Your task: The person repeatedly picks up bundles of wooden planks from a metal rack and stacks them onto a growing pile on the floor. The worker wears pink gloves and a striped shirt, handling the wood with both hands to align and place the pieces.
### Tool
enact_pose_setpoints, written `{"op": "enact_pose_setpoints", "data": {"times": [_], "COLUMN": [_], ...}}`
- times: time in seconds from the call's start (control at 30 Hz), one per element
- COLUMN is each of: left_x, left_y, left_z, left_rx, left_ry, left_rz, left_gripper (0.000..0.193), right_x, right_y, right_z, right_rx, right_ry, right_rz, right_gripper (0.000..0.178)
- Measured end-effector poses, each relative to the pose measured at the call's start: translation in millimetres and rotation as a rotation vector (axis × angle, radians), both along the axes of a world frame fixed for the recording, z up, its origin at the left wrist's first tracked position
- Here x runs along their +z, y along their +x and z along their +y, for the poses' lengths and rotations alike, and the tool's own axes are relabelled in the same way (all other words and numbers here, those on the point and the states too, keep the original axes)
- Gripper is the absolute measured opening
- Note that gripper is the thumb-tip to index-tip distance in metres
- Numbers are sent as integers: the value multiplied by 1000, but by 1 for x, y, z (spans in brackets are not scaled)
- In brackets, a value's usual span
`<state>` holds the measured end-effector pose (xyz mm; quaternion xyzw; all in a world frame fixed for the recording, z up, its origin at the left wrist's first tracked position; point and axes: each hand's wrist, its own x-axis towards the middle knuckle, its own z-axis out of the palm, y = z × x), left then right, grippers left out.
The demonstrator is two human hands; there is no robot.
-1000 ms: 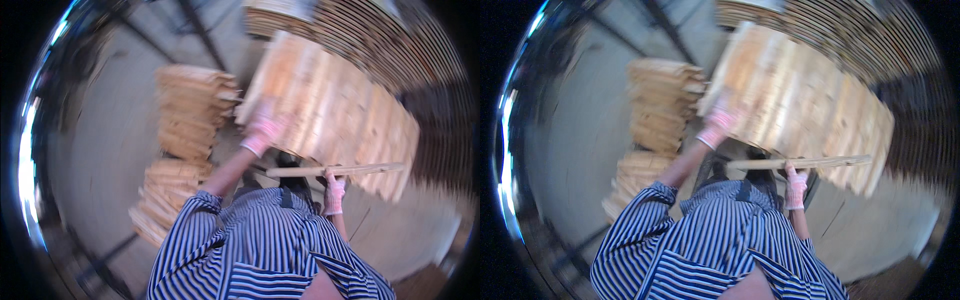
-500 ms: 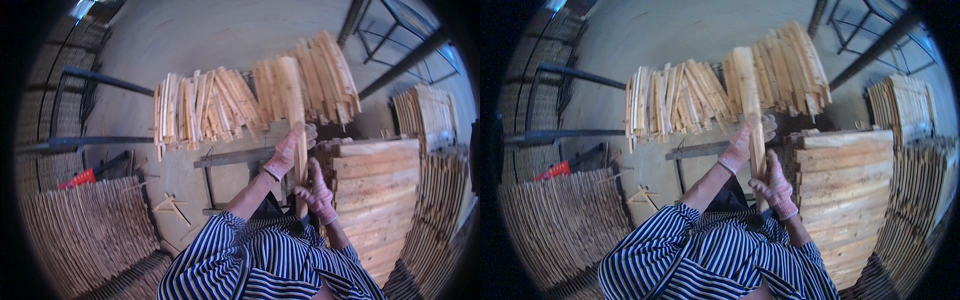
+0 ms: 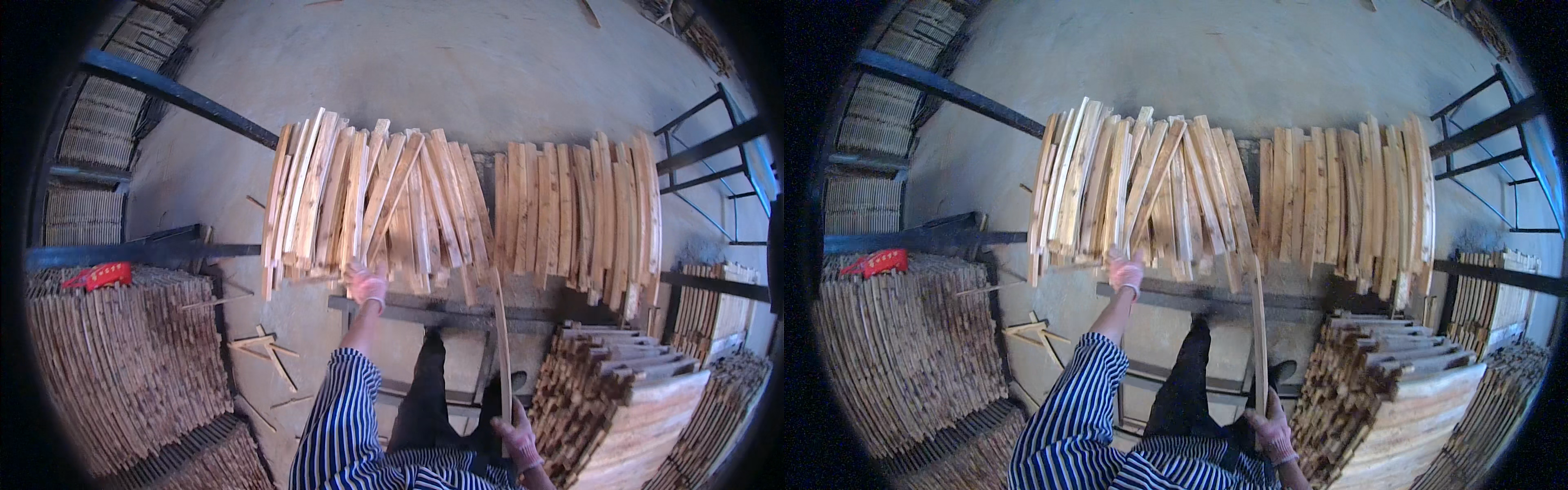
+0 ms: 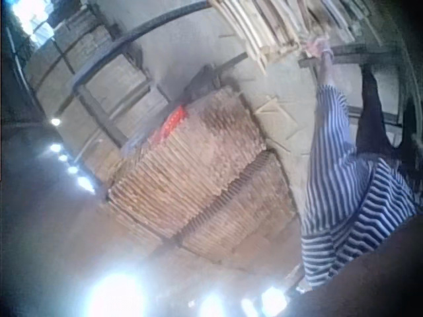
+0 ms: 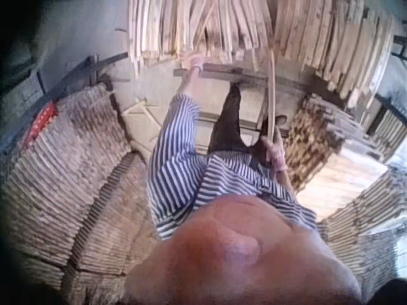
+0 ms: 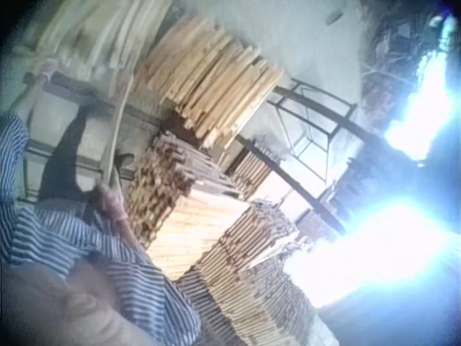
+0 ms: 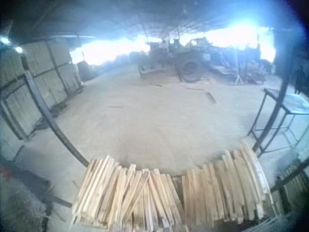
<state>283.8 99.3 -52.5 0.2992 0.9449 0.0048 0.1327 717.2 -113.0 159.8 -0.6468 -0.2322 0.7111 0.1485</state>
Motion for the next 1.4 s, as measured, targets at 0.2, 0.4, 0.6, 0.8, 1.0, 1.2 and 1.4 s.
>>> {"op": "enact_pose_setpoints", "data": {"times": [0.2, 0.4, 0.6, 0.8, 1.0, 1.2, 1.4], "left_x": [-23, -23, 13, 71, 84, 105, 36], "left_y": [-83, -149, -116, 11, 2, 35, 33], "left_z": [84, 69, 15, 21, 0, 2, -102], "left_rx": [125, 40, 47, 473, 672, 261, -405], "left_ry": [-159, -91, 101, 342, 357, 189, -83], "left_rz": [-149, -219, -921, -1275, -1549, -1569, -1119], "left_gripper": [76, 68, 64, 53, 44, 39, 60], "right_x": [-58, -82, -101, -177, -151, -129, -77], "right_y": [-50, -98, -193, -275, -246, -208, -166], "right_z": [37, 127, 241, 261, 285, 286, 225], "right_rx": [-18, 326, 628, 499, 250, 252, 311], "right_ry": [-25, 109, 347, 259, -29, -55, -119], "right_rz": [-109, -231, -296, -134, 391, 543, 744], "right_gripper": [96, 96, 95, 105, 85, 78, 53]}}
